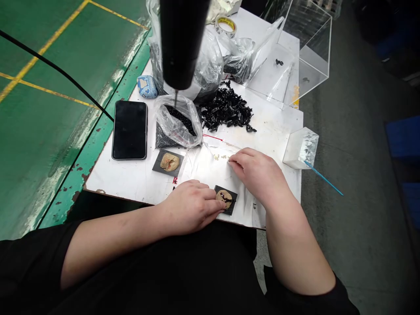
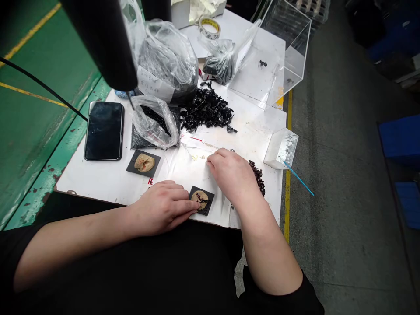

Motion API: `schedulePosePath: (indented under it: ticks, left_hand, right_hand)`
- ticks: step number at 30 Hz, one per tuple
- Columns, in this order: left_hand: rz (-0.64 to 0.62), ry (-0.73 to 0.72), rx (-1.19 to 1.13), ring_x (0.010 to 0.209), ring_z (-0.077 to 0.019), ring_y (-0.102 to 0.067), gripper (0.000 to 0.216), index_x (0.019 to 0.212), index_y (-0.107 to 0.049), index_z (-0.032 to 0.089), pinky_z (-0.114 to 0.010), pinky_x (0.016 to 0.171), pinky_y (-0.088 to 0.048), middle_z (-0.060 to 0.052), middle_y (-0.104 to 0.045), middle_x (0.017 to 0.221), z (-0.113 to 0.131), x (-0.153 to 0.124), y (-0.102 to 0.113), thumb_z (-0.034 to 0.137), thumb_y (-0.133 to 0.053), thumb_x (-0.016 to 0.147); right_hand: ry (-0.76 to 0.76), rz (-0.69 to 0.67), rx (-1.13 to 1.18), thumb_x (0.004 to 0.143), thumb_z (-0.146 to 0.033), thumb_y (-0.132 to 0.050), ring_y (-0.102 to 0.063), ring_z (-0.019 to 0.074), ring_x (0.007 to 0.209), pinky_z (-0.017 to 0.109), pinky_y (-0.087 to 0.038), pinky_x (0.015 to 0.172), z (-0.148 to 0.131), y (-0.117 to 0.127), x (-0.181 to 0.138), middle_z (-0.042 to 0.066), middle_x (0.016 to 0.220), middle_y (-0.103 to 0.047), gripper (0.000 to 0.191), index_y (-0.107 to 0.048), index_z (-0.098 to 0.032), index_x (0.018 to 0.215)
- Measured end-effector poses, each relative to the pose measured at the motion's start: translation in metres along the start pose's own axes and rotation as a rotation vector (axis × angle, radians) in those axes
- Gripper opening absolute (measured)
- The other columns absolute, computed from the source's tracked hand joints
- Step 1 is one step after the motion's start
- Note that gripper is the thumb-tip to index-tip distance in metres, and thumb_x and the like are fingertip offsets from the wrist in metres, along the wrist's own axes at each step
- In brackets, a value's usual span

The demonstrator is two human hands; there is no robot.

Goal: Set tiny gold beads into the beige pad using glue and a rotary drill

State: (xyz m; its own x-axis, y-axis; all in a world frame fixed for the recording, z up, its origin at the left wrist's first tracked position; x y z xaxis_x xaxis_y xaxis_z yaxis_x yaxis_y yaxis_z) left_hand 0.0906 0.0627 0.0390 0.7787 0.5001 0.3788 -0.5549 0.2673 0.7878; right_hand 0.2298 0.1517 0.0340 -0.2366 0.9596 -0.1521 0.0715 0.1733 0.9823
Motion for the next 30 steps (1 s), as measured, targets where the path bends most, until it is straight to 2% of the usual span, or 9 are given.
schedulePosePath:
  ticks: [7, 15, 21, 30]
  left_hand:
    - [0.019, -0.006, -0.012, 0.073, -0.0171, -0.068, 0.023, 0.117, -0.084, 0.023, -0.038, 0.069, -0.047, 0.001, -0.074, 0.084, 0.000, 0.000, 0.002, 0.032, -0.063, 0.114]
    - [0.014, -0.004, -0.006, 0.074, -0.0169, -0.069, 0.024, 0.116, -0.085, 0.024, -0.038, 0.070, -0.047, 0.001, -0.074, 0.084, 0.000, 0.000, 0.000, 0.033, -0.063, 0.115]
    - [0.011, 0.000, -0.003, 0.075, -0.0167, -0.069, 0.022, 0.116, -0.085, 0.024, -0.037, 0.071, -0.047, 0.001, -0.074, 0.084, 0.000, 0.000, 0.001, 0.033, -0.064, 0.115]
    - [0.001, -0.007, 0.017, 0.073, -0.0175, -0.067, 0.024, 0.116, -0.084, 0.025, -0.038, 0.072, -0.046, 0.001, -0.073, 0.083, 0.000, 0.000, -0.002, 0.033, -0.061, 0.116]
  right_hand:
    - [0.003, 0.014, -0.079, 0.111, -0.021, -0.062, -0.077, 0.0259, 0.106, 0.038, -0.054, 0.083, -0.001, -0.003, -0.002, 0.008, 0.124, -0.082, 0.021, -0.083, -0.021, 0.109]
    - [-0.016, 0.077, -0.053, 0.112, -0.021, -0.062, -0.075, 0.0258, 0.111, 0.038, -0.053, 0.088, 0.006, -0.003, -0.009, 0.006, 0.121, -0.080, 0.019, -0.081, -0.021, 0.115]
    - [-0.041, 0.081, -0.065, 0.111, -0.024, -0.066, -0.075, 0.0252, 0.105, 0.038, -0.052, 0.082, 0.007, -0.001, -0.013, 0.006, 0.120, -0.080, 0.017, -0.082, -0.023, 0.115]
    - [0.027, 0.089, -0.147, 0.110, -0.018, -0.063, -0.073, 0.0256, 0.104, 0.039, -0.051, 0.078, 0.003, -0.003, -0.012, 0.007, 0.119, -0.080, 0.020, -0.083, -0.022, 0.112]
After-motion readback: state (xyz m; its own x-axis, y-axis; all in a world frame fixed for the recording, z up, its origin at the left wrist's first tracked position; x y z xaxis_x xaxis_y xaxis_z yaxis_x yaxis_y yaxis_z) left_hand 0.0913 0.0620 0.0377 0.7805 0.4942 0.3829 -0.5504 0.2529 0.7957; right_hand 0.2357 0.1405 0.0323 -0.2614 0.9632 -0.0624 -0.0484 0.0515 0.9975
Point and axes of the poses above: each hand's wrist, its own x-axis towards the middle knuckle, its own y-axis out of the back of the hand, z = x × y, the point moved 10 cm from there along x, towards the middle knuckle
